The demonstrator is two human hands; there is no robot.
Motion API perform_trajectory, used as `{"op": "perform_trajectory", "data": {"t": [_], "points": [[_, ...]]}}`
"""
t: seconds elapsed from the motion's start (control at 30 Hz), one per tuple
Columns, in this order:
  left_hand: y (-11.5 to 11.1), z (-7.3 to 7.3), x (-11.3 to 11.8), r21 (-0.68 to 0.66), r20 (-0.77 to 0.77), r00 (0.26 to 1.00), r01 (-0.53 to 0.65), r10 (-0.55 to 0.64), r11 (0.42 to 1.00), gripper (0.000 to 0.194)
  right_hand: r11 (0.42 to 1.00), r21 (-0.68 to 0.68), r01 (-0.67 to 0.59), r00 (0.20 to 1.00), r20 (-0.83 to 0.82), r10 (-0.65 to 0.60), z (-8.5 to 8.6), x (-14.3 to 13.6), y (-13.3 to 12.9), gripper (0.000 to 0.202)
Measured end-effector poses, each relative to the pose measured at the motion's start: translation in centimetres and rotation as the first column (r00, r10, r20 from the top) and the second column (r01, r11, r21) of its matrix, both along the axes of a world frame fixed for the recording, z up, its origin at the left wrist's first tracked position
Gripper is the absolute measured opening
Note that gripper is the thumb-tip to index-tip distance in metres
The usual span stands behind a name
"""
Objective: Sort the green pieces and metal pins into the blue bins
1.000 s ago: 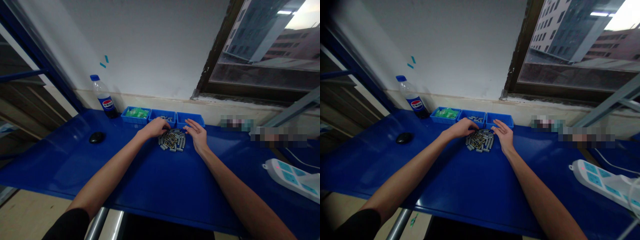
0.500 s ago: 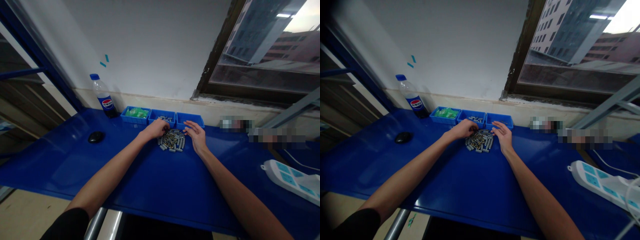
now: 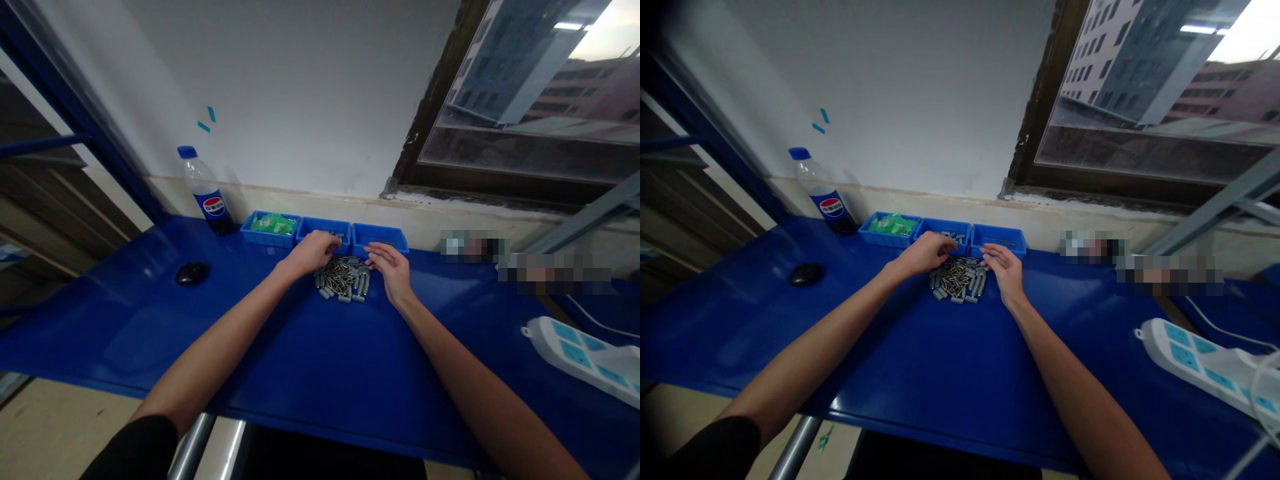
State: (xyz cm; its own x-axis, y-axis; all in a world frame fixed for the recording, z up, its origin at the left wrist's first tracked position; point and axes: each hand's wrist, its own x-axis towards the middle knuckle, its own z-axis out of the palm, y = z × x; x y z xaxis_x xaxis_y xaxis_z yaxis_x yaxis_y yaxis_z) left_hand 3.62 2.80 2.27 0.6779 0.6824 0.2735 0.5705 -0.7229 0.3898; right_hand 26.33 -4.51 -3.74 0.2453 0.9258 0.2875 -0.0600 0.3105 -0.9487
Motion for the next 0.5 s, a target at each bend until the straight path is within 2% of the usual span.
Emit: {"op": "perform_trajectory", "data": {"t": [0.1, 0.23, 0.37, 0.5], "points": [[-0.2, 0.1, 0.3, -0.067, 0.19, 0.982, 0.012, 0.001, 0.998, 0.031, 1.0, 0.0, 0.0, 1.0, 0.008, 0.0, 0.1, -0.1, 0.0, 0.031], [-0.6, 0.4, 1.0, -0.222, 0.461, 0.886, 0.069, 0.042, 0.973, 0.022, 1.0, -0.015, -0.001, 0.995, 0.097, 0.003, 0.3, -0.5, -0.2, 0.032], [-0.7, 0.5, 1.3, -0.331, 0.555, 0.828, 0.126, 0.084, 0.935, 0.024, 0.996, -0.04, -0.077, 0.987, 0.138, 0.082, 0.5, -0.9, -0.6, 0.042], [-0.9, 0.5, 1.4, -0.379, 0.567, 0.821, 0.183, 0.071, 0.907, 0.021, 0.99, -0.078, -0.114, 0.989, 0.091, 0.121, 0.7, -1.1, -0.7, 0.041]]}}
